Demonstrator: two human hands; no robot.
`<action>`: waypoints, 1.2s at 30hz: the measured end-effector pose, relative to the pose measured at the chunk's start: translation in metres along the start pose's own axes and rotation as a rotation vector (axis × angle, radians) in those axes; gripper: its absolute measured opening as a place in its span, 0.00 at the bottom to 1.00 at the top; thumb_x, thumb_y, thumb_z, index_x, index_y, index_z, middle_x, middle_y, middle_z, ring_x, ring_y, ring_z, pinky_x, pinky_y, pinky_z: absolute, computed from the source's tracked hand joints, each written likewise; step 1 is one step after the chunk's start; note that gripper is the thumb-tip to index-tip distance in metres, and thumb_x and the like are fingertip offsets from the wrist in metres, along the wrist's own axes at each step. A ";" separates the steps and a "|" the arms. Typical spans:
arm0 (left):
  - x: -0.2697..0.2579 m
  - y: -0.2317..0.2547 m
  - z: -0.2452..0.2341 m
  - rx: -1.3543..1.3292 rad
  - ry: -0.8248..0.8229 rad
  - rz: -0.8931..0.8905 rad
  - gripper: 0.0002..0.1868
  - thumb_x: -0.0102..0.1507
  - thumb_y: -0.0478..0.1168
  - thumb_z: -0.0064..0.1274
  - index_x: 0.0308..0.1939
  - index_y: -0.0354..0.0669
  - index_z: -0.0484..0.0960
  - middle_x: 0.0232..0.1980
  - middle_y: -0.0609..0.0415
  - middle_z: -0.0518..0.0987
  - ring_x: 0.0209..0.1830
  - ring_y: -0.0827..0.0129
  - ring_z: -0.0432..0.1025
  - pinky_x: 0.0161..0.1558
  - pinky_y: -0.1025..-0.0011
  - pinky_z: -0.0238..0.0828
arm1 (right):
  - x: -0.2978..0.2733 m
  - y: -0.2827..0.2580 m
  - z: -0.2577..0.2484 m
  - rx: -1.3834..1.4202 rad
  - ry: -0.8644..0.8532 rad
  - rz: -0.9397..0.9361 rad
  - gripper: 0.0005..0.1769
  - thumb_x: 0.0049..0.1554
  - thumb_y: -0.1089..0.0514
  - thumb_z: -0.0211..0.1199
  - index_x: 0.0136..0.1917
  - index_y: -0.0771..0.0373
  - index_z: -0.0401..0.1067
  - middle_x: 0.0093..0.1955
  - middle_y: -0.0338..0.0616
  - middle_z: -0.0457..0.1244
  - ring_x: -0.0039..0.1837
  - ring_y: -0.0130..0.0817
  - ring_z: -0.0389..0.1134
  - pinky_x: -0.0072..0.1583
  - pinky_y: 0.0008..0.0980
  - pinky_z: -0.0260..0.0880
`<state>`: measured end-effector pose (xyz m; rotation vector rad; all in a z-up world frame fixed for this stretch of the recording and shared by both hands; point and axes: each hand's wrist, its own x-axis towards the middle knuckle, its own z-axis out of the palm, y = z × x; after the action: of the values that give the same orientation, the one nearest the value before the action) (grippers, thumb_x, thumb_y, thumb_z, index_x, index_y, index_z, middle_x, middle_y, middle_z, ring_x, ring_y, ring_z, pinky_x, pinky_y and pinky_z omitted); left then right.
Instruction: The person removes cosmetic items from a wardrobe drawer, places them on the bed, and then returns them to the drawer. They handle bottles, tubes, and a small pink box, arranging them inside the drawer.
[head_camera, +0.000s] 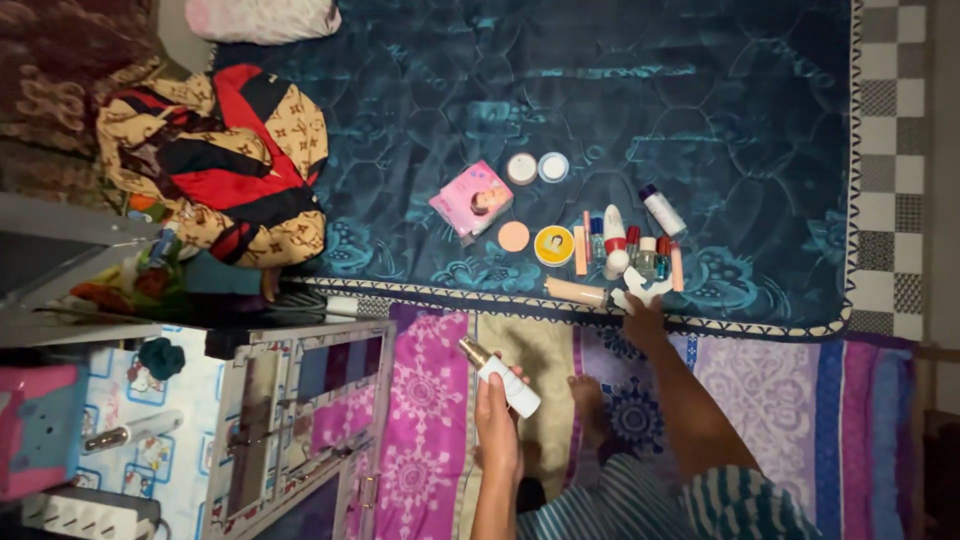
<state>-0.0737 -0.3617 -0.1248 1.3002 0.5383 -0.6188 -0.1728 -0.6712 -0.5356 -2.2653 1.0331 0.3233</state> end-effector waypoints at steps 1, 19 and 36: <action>0.001 -0.004 0.003 -0.016 0.000 0.001 0.27 0.69 0.51 0.42 0.71 0.51 0.74 0.50 0.50 0.84 0.46 0.67 0.77 0.43 0.71 0.72 | 0.007 0.001 0.001 -0.177 -0.179 -0.028 0.31 0.58 0.51 0.52 0.75 0.40 0.63 0.84 0.35 0.45 0.84 0.70 0.29 0.76 0.60 0.25; 0.001 0.012 0.024 -0.131 0.089 0.096 0.28 0.66 0.49 0.44 0.70 0.51 0.59 0.63 0.52 0.77 0.54 0.69 0.73 0.49 0.73 0.65 | -0.054 -0.053 -0.064 -0.236 0.608 -0.470 0.12 0.51 0.56 0.67 0.50 0.46 0.78 0.56 0.33 0.71 0.54 0.37 0.72 0.55 0.36 0.69; -0.080 0.156 -0.045 -0.477 0.337 0.474 0.36 0.72 0.51 0.43 0.80 0.42 0.51 0.78 0.41 0.58 0.78 0.55 0.55 0.76 0.61 0.51 | -0.315 -0.495 -0.214 0.615 -0.277 -1.215 0.07 0.56 0.62 0.70 0.46 0.58 0.73 0.45 0.41 0.63 0.50 0.39 0.65 0.57 0.36 0.66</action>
<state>-0.0251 -0.2849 0.0315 1.0222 0.5808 0.1261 -0.0189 -0.3700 -0.0110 -1.7955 -0.4273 -0.1880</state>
